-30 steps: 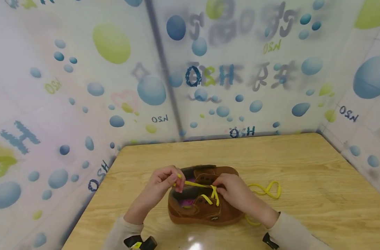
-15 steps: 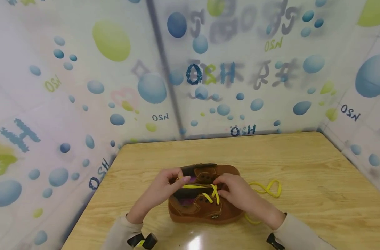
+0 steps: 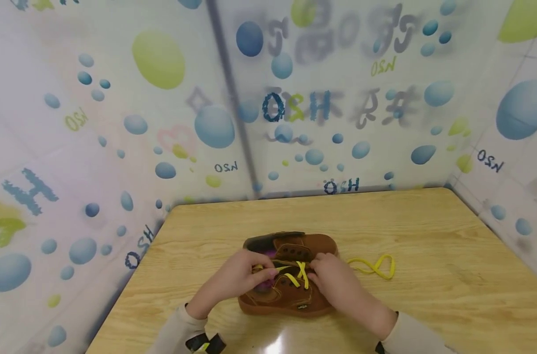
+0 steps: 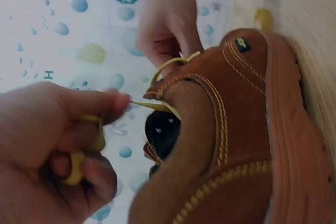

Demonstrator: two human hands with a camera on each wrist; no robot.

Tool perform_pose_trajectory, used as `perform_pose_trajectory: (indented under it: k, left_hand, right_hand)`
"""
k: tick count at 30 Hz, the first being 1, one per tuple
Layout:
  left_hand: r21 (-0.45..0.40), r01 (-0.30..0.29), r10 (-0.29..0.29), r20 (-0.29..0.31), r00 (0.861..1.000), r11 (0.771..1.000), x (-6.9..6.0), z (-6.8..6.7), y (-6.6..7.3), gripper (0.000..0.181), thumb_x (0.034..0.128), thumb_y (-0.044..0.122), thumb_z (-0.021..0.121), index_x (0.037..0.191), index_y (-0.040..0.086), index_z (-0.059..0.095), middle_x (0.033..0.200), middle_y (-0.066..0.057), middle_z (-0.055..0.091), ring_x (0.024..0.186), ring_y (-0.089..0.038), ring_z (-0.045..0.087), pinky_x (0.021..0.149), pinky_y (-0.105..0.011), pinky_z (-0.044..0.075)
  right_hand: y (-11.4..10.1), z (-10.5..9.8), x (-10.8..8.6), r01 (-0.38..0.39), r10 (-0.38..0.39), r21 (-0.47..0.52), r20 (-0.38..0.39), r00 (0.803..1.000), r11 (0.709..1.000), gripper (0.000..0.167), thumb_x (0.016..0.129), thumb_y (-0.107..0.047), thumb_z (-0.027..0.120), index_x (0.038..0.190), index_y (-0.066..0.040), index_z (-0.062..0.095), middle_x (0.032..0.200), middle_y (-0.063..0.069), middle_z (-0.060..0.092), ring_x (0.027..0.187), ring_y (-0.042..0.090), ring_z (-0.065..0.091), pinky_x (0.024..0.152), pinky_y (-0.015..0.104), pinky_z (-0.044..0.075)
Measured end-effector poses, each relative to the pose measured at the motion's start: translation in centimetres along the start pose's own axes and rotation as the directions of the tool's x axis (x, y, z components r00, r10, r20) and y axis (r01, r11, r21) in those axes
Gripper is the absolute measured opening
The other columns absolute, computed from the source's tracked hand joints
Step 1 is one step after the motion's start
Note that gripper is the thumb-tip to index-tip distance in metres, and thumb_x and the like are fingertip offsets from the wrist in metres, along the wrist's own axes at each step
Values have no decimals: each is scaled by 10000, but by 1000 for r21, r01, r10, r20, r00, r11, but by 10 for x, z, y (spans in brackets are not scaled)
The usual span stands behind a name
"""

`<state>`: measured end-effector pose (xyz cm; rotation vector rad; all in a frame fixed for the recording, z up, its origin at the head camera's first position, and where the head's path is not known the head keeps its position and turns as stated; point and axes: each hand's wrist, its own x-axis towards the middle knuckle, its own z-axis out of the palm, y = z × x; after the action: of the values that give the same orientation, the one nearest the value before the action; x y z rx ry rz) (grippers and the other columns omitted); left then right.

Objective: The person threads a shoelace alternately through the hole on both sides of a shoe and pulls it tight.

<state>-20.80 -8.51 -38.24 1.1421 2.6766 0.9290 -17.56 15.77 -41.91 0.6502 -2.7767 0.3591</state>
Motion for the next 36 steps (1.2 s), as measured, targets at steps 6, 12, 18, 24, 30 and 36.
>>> perform_pose_trajectory:
  k: [6, 12, 18, 24, 30, 36]
  left_hand:
    - [-197, -32, 26, -32, 999, 980, -8, -17, 10, 275, 988, 297, 607, 783, 135, 694, 717, -96, 662, 425, 22, 225, 442, -170, 259]
    - [166, 94, -82, -81, 993, 982, -11, -24, -3, 177, 953, 262, 663, 817, 181, 742, 611, 54, 659, 419, 8, 249, 456, -174, 268]
    - [411, 18, 23, -95, 995, 912, -7, -4, -11, 242, 905, 284, 731, 1133, 207, 717, 952, 16, 641, 566, -16, 458, 547, -174, 413]
    - [449, -195, 222, -7, 975, 872, 3, 13, -5, 256, 968, 401, 616, 1195, 311, 691, 1067, 67, 531, 823, -53, 435, 729, -184, 389]
    - [484, -212, 268, -49, 962, 849, 12, 23, 2, 189, 931, 444, 637, 905, 276, 721, 962, 91, 545, 804, -59, 415, 717, -182, 364]
    - [344, -181, 242, -143, 960, 921, 14, 28, 5, 198, 962, 369, 607, 838, 238, 688, 910, 103, 572, 797, -40, 477, 743, -162, 435]
  right_hand:
    - [-8, 8, -3, -13, 5, -163, -46, 999, 987, 142, 793, -188, 818, 832, -89, 724, 767, -13, 592, 719, 136, 559, 639, 272, 513]
    - [-2, 6, -5, -7, 3, -78, -52, 999, 997, 162, 831, -187, 787, 935, -67, 755, 861, -3, 668, 796, 155, 631, 682, 301, 554]
    - [10, -7, -8, -5, -7, 190, 58, 998, 982, 190, 956, -203, 644, 1059, -64, 723, 1006, 28, 721, 934, 212, 677, 800, 399, 563]
    - [8, -13, -11, -69, 24, 227, 193, 981, 972, 501, 915, -408, 680, 1211, -4, 662, 1195, 134, 689, 1119, 325, 647, 905, 485, 542]
    - [2, -7, -11, -56, 40, 124, 124, 991, 991, 467, 846, -386, 758, 1139, -28, 695, 1114, 101, 709, 1051, 281, 665, 849, 424, 563]
    - [1, -6, -12, -71, 59, 98, 116, 991, 993, 457, 834, -390, 766, 1124, -42, 702, 1095, 86, 713, 1041, 266, 665, 845, 419, 561]
